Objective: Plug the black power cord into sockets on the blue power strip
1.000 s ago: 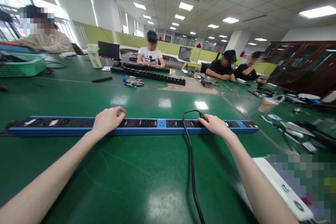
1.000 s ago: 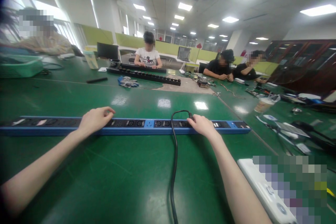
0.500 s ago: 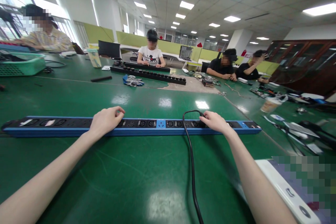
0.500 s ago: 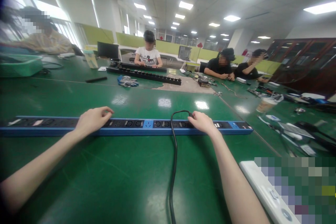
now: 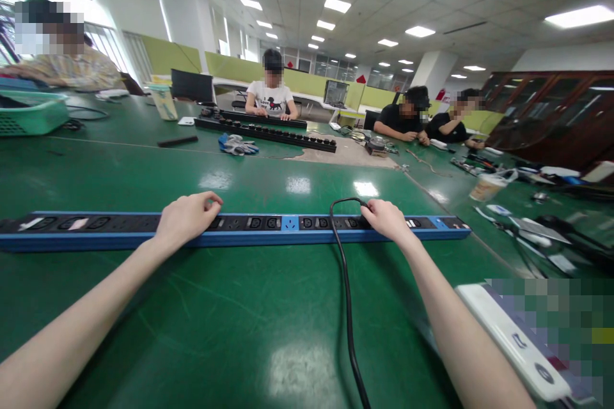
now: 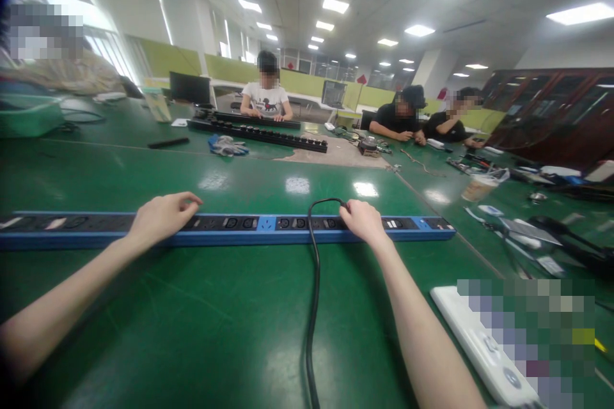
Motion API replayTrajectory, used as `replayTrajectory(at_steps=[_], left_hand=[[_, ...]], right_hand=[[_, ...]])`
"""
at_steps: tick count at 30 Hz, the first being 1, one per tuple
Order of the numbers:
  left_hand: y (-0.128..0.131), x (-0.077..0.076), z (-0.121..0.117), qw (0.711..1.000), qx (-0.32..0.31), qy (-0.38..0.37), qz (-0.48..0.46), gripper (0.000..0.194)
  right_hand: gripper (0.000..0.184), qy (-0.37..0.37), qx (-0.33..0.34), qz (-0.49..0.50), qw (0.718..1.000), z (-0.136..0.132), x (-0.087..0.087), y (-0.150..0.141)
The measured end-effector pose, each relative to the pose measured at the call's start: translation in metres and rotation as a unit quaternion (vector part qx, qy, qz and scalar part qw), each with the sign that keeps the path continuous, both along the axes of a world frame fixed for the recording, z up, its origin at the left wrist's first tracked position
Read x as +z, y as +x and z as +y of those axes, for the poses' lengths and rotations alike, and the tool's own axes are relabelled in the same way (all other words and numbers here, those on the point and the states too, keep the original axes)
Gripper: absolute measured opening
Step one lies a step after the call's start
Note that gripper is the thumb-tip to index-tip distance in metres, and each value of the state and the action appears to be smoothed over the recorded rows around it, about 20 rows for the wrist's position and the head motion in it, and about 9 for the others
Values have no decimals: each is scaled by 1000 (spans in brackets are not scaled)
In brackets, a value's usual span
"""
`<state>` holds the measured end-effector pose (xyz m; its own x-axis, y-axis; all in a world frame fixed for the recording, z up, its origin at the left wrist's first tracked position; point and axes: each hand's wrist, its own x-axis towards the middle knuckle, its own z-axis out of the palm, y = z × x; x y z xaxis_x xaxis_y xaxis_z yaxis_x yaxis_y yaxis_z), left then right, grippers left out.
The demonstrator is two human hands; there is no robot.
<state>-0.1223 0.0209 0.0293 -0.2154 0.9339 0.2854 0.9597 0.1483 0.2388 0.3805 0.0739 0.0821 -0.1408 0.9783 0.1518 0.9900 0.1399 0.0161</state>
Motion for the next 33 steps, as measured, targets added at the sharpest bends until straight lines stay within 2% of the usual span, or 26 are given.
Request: replayTrajectory(at_steps=[6,15,21,27,30,33], left_hand=[[0,2,0,1000,6,-4,-6,40],[6,3,-2,1000,15,0,8,41],[5,3,-2,1000,9,1,6,39],[7,3,-3,1000,11,7,13,39],[7,4,-4,1000,13,0,11,39],[6,4,-3,1000,14,-12,11,39]], right_hand=[[42,-16,43,-7,999,2,7,7],[48,11,-11,-15,1000,3,-1,-3],[44,-18,32,21,999,2,9,4],[47,0,-6,61,998,11,11,-1],[48,6,2,58,998,11,12,-2],[45,31,26,69,997,9,21,7]])
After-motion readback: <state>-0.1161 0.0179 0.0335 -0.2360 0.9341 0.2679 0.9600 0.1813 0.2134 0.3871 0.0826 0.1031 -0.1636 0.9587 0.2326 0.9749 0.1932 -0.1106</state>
